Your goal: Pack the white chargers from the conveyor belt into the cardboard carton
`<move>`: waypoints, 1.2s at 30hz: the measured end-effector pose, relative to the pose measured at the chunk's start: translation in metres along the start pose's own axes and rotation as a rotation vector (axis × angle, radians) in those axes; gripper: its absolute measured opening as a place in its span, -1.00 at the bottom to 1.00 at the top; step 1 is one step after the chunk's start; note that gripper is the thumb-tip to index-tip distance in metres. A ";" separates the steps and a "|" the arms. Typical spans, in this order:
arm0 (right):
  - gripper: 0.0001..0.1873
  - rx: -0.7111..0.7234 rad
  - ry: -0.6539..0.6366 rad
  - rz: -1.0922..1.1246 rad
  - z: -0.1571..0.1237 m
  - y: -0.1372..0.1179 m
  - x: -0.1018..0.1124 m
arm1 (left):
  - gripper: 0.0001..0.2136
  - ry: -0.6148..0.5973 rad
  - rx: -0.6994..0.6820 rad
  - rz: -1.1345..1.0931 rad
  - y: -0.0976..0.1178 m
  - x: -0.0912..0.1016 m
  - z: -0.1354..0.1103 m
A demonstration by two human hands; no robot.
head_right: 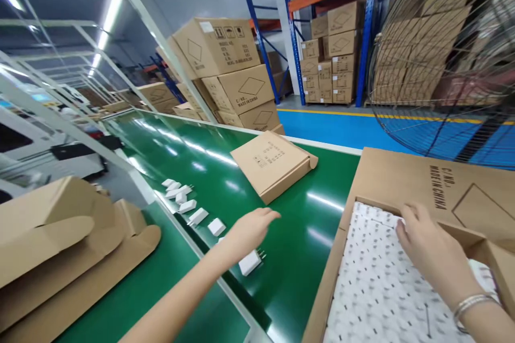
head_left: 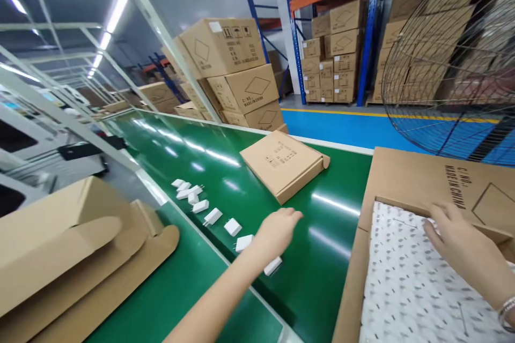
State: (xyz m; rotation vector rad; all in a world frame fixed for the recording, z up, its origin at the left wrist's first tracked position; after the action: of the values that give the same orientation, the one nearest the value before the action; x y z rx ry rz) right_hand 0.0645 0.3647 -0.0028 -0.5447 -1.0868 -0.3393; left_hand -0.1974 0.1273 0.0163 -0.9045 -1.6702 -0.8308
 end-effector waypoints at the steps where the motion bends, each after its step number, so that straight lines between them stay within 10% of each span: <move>1: -0.63 0.056 -0.030 -0.003 0.004 -0.024 -0.004 | -0.52 -0.017 0.082 0.028 -0.028 -0.005 -0.011; 5: -0.73 0.418 -0.287 0.091 0.008 -0.153 -0.049 | -0.60 -0.092 0.285 0.046 -0.101 -0.038 -0.038; 11: -0.71 0.679 -0.559 0.180 -0.005 -0.283 -0.131 | -0.67 -0.017 0.344 -0.149 -0.131 -0.073 -0.044; 15: -0.81 0.566 -0.588 0.291 0.001 -0.274 -0.123 | -0.66 0.117 0.247 -0.327 -0.119 -0.064 -0.055; 22: -0.65 0.256 -0.414 0.825 -0.034 -0.199 -0.031 | -0.69 0.434 -0.164 -1.059 -0.026 -0.039 -0.099; 28: -0.59 0.101 -0.299 1.038 -0.095 -0.177 -0.009 | -0.61 0.541 -0.506 -1.129 0.047 -0.041 -0.114; 36: -0.58 0.082 -0.213 1.076 -0.121 -0.160 -0.002 | -0.43 0.544 -0.608 -1.130 0.067 -0.046 -0.122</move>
State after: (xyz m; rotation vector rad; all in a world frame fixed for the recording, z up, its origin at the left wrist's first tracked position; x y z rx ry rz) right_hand 0.0714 0.1644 -0.0074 -1.0171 -0.8618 0.7121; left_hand -0.0751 0.0469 0.0076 0.0454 -1.3491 -2.1928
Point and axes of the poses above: each hand's wrist, its own z-axis towards the middle knuckle, its own x-axis out of the back of the hand, y = z × x, the point moved 3 cm from there along z, towards the middle knuckle, and after that the axes turned 4 degrees about x, right-handed, at the moved point
